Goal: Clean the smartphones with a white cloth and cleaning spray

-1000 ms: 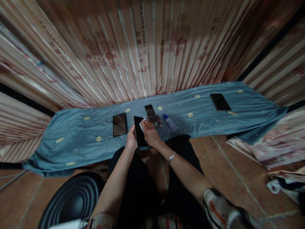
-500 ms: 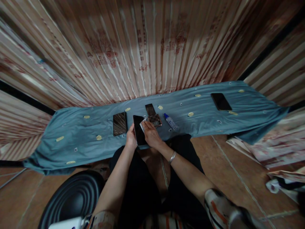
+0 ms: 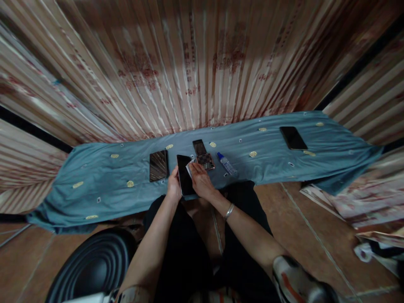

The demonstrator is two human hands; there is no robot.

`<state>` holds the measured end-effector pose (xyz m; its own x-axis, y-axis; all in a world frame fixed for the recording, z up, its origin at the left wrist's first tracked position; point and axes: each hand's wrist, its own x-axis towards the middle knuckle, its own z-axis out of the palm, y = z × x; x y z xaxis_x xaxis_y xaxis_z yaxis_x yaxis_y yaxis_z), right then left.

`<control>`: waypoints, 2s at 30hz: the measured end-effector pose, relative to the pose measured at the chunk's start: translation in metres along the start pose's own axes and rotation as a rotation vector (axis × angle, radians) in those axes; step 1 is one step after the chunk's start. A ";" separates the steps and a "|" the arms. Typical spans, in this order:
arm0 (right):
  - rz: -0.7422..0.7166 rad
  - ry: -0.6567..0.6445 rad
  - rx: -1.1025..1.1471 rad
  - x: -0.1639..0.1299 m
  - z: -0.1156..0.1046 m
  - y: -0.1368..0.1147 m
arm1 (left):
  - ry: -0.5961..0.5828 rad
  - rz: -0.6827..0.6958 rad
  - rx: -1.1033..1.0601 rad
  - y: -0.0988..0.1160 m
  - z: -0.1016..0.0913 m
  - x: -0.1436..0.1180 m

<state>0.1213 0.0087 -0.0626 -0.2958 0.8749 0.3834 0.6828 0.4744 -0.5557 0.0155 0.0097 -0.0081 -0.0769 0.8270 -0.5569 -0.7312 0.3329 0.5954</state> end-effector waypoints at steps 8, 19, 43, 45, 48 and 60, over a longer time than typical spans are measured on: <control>-0.047 -0.060 -0.010 -0.017 -0.003 -0.010 | 0.015 0.046 -0.005 0.005 -0.006 0.004; -0.005 -0.028 -0.014 -0.008 -0.003 -0.003 | 0.002 -0.011 0.021 0.000 0.001 -0.002; -0.060 -0.069 0.069 -0.020 -0.001 -0.008 | -0.045 0.053 -0.046 0.000 -0.012 0.018; -0.067 -0.067 0.080 -0.023 0.000 -0.009 | -0.033 0.067 -0.041 0.002 -0.012 0.018; -0.077 -0.062 0.088 -0.025 -0.001 -0.010 | -0.007 0.071 -0.030 0.004 -0.010 0.015; -0.012 -0.124 0.069 -0.020 -0.007 -0.009 | -0.011 0.052 -0.031 0.000 -0.008 0.015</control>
<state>0.1257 -0.0136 -0.0606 -0.3873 0.8723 0.2985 0.6324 0.4870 -0.6024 0.0087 0.0181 -0.0214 -0.1078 0.8480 -0.5189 -0.7470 0.2753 0.6051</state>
